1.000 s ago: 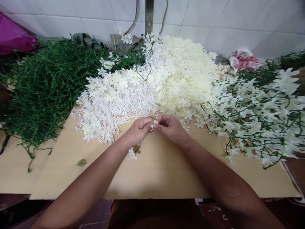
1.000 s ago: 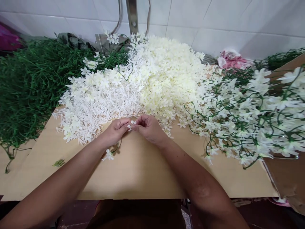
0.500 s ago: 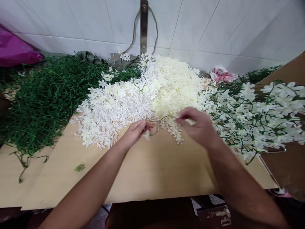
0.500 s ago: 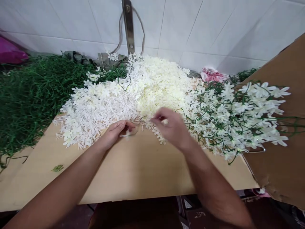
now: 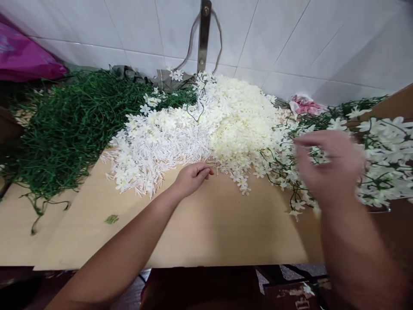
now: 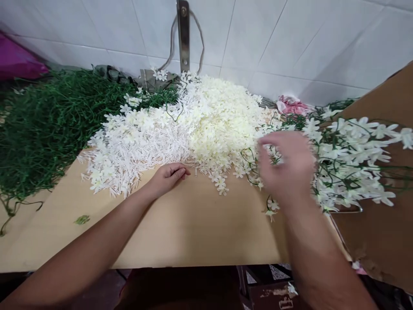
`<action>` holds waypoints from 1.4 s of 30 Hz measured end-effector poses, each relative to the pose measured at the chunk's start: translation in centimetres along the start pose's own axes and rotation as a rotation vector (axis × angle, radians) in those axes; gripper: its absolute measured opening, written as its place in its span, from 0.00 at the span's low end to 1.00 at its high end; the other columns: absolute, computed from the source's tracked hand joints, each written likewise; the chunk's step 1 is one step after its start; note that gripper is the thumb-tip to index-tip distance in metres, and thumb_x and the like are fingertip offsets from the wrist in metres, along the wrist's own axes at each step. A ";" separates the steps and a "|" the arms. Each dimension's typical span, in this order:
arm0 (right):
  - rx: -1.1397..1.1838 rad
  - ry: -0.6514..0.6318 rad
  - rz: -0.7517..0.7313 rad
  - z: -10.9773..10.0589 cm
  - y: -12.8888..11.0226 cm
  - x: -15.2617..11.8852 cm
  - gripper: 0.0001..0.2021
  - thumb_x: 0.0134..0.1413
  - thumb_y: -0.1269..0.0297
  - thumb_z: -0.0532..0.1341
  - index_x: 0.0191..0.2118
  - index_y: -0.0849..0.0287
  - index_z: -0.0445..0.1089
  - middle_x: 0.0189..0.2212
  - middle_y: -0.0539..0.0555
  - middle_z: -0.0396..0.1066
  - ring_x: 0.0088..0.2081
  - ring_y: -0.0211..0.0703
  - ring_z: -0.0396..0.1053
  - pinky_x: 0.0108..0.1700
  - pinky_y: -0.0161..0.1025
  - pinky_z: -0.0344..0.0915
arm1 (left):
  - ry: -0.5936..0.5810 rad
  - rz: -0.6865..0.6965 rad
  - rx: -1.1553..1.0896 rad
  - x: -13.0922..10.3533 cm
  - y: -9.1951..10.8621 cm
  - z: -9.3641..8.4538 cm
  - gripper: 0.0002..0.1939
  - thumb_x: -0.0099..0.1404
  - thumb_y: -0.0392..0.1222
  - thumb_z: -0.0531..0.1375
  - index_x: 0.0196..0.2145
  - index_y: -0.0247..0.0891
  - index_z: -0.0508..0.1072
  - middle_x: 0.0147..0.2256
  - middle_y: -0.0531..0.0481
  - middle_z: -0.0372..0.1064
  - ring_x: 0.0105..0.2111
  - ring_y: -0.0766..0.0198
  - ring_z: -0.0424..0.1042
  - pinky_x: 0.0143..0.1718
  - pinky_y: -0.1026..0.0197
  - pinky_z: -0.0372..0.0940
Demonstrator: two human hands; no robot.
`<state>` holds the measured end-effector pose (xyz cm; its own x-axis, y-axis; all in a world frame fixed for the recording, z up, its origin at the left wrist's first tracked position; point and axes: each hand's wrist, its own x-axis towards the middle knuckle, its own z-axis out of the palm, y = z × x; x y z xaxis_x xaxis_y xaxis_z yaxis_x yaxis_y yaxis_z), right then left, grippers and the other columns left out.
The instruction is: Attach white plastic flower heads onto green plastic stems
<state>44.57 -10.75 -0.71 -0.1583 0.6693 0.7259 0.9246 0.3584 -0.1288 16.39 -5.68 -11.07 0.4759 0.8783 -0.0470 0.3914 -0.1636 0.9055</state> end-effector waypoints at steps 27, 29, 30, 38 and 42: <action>0.010 -0.281 0.007 17.3 -4.2 4.3 0.08 0.54 0.73 0.55 0.37 0.61 0.71 0.28 0.58 0.74 0.31 0.46 0.67 0.33 0.40 0.57 | -0.001 0.136 0.079 0.2 -0.8 -0.4 0.14 0.66 0.42 0.53 0.32 0.37 0.77 0.28 0.50 0.73 0.29 0.64 0.71 0.32 0.63 0.62; 0.027 -0.249 0.012 17.1 -4.2 4.8 0.08 0.55 0.73 0.54 0.33 0.61 0.71 0.29 0.59 0.74 0.31 0.46 0.67 0.34 0.41 0.58 | 0.024 0.135 0.053 0.1 -0.8 -0.3 0.14 0.65 0.41 0.53 0.31 0.36 0.77 0.27 0.50 0.72 0.29 0.64 0.70 0.32 0.63 0.63; 0.071 -0.206 0.044 16.7 -4.4 4.9 0.08 0.56 0.72 0.54 0.32 0.61 0.71 0.30 0.59 0.74 0.32 0.46 0.67 0.35 0.41 0.59 | 0.053 0.133 0.025 0.1 -0.9 -0.2 0.13 0.65 0.41 0.53 0.32 0.36 0.77 0.27 0.50 0.72 0.29 0.64 0.70 0.33 0.63 0.63; 0.808 -0.452 0.507 12.6 -7.8 1.8 0.05 0.53 0.63 0.61 0.32 0.59 0.70 0.24 0.50 0.72 0.25 0.37 0.66 0.29 0.36 0.62 | 0.446 0.146 -0.273 0.3 -1.3 -0.1 0.20 0.57 0.44 0.66 0.46 0.38 0.73 0.35 0.49 0.70 0.29 0.68 0.67 0.32 0.64 0.65; 1.022 -0.563 0.620 13.0 -8.6 0.2 0.05 0.51 0.64 0.61 0.31 0.60 0.70 0.21 0.48 0.69 0.25 0.35 0.65 0.31 0.36 0.63 | 0.472 0.152 -0.252 0.0 -0.8 -0.2 0.15 0.56 0.45 0.67 0.40 0.38 0.76 0.34 0.49 0.71 0.29 0.68 0.66 0.33 0.64 0.64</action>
<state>32.11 -5.25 -8.24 -0.1576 0.9874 0.0162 0.2589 0.0571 -0.9642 15.88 -5.43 -11.72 0.0847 0.9686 0.2336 0.1177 -0.2426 0.9630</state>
